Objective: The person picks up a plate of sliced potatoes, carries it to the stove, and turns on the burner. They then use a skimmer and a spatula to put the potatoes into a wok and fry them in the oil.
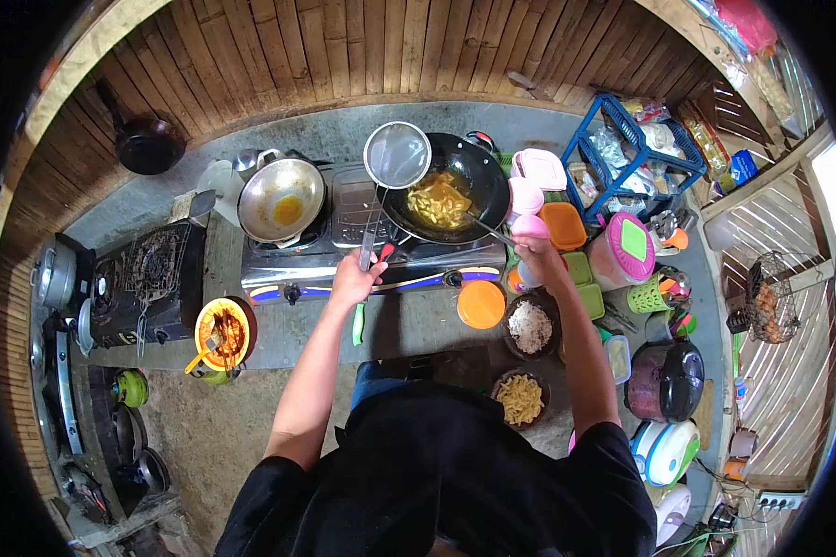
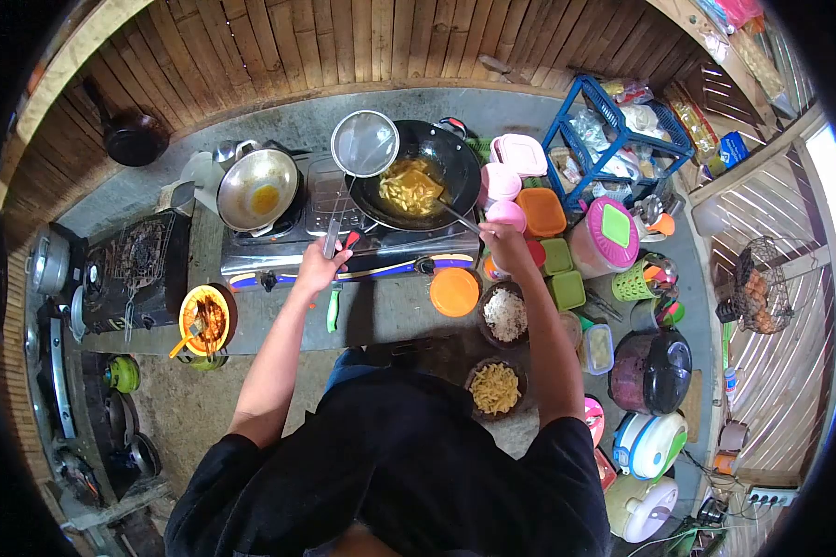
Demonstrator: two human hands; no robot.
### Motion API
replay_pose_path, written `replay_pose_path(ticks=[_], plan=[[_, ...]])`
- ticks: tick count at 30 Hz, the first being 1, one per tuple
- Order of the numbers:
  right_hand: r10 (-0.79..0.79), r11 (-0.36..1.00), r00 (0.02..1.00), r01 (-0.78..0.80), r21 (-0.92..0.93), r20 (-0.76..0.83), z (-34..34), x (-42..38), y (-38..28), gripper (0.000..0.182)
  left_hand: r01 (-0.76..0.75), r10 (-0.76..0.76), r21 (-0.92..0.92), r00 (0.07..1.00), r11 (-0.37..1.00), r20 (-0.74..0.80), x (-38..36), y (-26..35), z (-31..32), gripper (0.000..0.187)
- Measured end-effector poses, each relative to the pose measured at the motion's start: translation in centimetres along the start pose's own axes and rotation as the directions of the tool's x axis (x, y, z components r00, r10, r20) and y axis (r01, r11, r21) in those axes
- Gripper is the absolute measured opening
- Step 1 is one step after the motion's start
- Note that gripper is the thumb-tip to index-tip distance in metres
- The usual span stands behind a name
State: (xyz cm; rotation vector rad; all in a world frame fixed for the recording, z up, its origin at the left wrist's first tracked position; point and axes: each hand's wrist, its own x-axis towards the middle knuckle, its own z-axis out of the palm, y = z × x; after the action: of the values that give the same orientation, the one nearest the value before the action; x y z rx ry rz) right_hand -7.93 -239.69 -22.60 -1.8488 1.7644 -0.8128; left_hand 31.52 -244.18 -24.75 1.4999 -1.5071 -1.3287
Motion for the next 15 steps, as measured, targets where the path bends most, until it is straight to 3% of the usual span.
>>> replay_pose_path(ticks=[4, 7, 9, 12, 15], plan=[[0.024, 0.999, 1.0, -0.023, 0.04, -0.004, 0.2, -0.3, -0.8, 0.032, -0.001, 0.001, -0.005, 1.0, 1.0, -0.003, 0.1, -0.4, 0.1, 0.02], [-0.001, 0.999, 0.994, 0.005, 0.034, -0.107, -0.3, 0.0, -2.1, 0.032, -0.012, 0.012, 0.003, 1.0, 1.0, 0.005, 0.2, -0.5, 0.1, 0.02], [-0.044, 0.967, 0.967, -0.023, -0.254, -0.253, -0.8, 0.3, -2.8, 0.032, 0.002, -0.002, 0.009, 1.0, 1.0, 0.005, 0.1, -0.4, 0.0, 0.021], [0.052, 0.914, 0.959, -0.158, -0.373, -0.28, -1.4, 0.6, -3.4, 0.032, 0.002, -0.002, 0.008, 1.0, 1.0, 0.001, -0.2, 0.0, 0.1, 0.021], [0.104, 0.863, 0.969, -0.199, -0.465, -0.222, -2.0, 0.3, -4.5, 0.027, -0.011, 0.011, 0.005, 1.0, 1.0, -0.005, -0.2, -0.1, -0.1, 0.022]])
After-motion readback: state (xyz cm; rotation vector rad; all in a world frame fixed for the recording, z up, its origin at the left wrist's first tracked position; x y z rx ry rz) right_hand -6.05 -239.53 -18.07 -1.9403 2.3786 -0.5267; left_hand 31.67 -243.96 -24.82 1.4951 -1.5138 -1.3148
